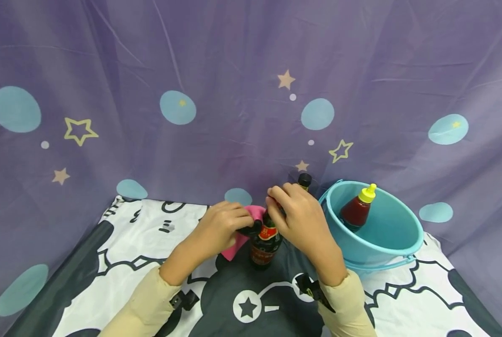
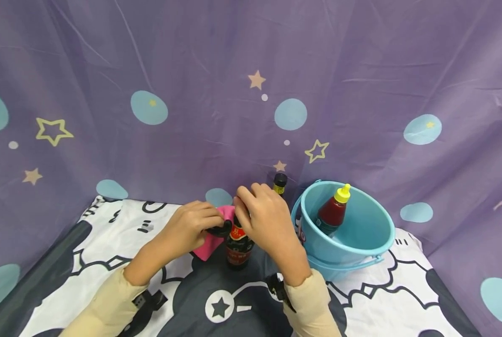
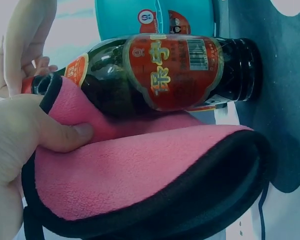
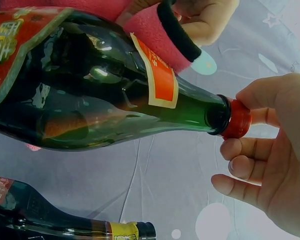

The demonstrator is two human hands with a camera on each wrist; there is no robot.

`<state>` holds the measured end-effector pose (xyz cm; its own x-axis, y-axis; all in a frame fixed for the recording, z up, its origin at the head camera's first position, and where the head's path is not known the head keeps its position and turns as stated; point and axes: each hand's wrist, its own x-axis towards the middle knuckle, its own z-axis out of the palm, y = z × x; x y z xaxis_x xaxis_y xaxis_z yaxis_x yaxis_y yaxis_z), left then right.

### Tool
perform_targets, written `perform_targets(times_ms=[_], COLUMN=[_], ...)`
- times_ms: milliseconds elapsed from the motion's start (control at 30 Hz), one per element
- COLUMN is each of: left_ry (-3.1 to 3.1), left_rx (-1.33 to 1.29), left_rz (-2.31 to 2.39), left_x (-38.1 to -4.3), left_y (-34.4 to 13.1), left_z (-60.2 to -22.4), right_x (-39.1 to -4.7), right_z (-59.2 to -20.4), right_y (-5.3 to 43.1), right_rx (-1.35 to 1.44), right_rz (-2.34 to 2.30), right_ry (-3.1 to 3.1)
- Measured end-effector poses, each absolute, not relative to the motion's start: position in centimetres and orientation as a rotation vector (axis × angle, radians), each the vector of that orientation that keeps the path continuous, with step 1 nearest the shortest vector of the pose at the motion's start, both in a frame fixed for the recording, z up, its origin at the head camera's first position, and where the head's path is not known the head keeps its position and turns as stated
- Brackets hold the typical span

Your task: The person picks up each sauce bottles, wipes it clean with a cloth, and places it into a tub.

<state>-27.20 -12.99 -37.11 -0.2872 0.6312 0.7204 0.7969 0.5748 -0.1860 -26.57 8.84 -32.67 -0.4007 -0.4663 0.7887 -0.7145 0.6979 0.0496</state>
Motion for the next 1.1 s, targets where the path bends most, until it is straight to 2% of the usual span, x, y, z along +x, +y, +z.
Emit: perform_targets(times_ms=[1100], left_ry=[-2.182], left_rx=[-1.142], left_rz=[-0.217], left_x=[-27.52], left_y=[-13.56], left_z=[-38.0], right_x=[-26.63], right_z=[-32.69], right_y=[8.76], right_rx=[0.895], right_rz=[0.397], right_ry=[-2.057])
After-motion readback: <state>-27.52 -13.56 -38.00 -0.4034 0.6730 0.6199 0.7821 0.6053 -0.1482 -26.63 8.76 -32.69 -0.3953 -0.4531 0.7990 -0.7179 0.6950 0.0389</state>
